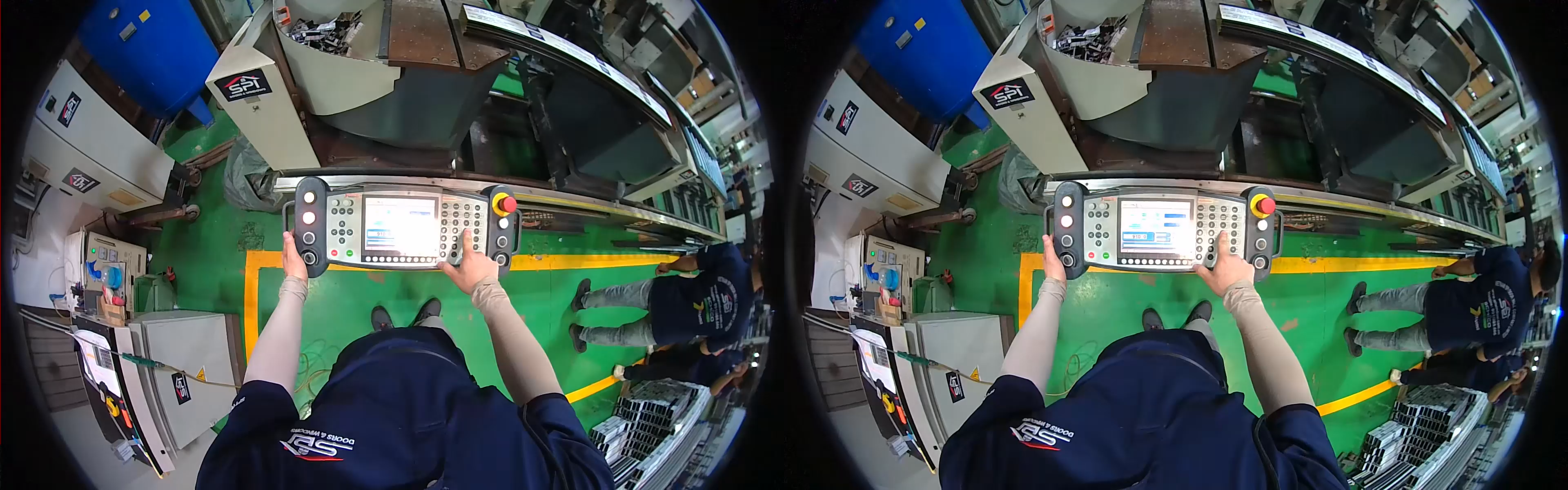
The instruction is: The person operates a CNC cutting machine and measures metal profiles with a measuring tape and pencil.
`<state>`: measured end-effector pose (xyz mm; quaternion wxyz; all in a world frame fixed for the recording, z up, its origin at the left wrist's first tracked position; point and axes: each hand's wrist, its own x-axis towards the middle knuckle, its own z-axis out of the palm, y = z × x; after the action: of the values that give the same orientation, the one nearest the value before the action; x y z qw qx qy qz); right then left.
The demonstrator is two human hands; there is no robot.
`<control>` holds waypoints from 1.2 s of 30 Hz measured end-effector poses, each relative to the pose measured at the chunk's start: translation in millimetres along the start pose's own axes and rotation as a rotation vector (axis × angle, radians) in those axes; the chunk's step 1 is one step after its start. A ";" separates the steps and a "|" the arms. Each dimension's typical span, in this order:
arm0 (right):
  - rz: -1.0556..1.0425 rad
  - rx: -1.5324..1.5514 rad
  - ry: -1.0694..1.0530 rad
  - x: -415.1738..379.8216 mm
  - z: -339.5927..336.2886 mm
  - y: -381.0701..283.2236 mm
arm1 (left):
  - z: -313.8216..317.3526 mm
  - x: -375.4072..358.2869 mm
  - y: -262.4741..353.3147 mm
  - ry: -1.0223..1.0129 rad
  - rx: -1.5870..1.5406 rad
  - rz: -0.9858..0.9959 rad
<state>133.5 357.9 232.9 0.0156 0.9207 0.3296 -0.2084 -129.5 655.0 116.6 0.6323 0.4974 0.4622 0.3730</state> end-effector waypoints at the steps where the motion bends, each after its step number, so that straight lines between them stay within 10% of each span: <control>1: 0.006 -0.003 -0.016 -0.3 -1.0 -1.5 | 0.2 -0.2 0.6 0.008 0.005 -0.004; 36: -0.068 0.189 0.063 -33.3 40.6 -24.7 | -5.5 3.6 -9.6 0.018 0.042 0.017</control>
<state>80.1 350.5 211.7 -0.0887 0.9123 0.3400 -0.2101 -133.6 657.7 106.0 0.6145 0.5112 0.4710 0.3731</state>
